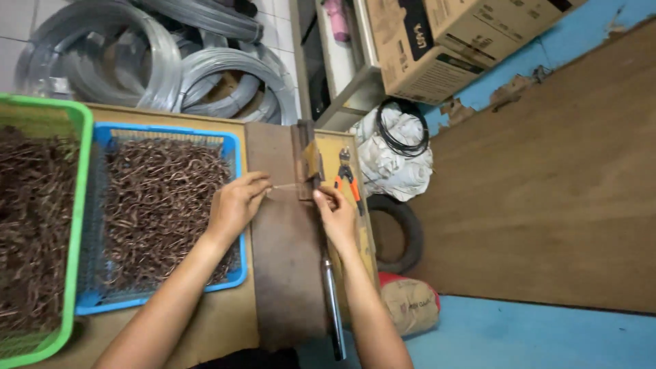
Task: Bending pre-cut metal wires into hooks using a manual bending jig and sorting them into baskets.
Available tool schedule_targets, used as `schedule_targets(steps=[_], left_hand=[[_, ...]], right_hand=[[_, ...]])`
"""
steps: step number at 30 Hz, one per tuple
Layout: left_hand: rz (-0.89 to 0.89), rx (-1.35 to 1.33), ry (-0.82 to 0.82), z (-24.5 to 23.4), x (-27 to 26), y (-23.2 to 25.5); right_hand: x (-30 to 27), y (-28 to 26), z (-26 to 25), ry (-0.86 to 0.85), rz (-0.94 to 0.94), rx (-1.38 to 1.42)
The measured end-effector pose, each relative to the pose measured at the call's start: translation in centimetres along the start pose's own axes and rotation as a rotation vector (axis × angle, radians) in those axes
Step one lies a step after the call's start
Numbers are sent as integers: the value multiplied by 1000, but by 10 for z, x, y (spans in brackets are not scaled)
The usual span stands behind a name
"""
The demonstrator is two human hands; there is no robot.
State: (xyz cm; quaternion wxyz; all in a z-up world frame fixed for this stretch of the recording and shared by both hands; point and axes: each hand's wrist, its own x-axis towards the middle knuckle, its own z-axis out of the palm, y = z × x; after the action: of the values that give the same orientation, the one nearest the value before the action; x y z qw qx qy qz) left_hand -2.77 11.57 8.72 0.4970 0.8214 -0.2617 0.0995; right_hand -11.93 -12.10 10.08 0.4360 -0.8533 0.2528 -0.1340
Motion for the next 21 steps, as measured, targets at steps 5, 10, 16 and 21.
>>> schedule_targets(steps=[5,10,16,21], left_hand=[[6,37,52,42,26,-27],[-24,121,12,73,38,-59],[-65,147,-5,93,45,-70],[-154,161,-112,93,47,-70]], right_hand=[[-42,26,-37,-72,103,-378],[-57,124,-31,-186,257,-281],[-61,118,-33,-171,161,-184],[-67,17,-63,-156,100,-140]])
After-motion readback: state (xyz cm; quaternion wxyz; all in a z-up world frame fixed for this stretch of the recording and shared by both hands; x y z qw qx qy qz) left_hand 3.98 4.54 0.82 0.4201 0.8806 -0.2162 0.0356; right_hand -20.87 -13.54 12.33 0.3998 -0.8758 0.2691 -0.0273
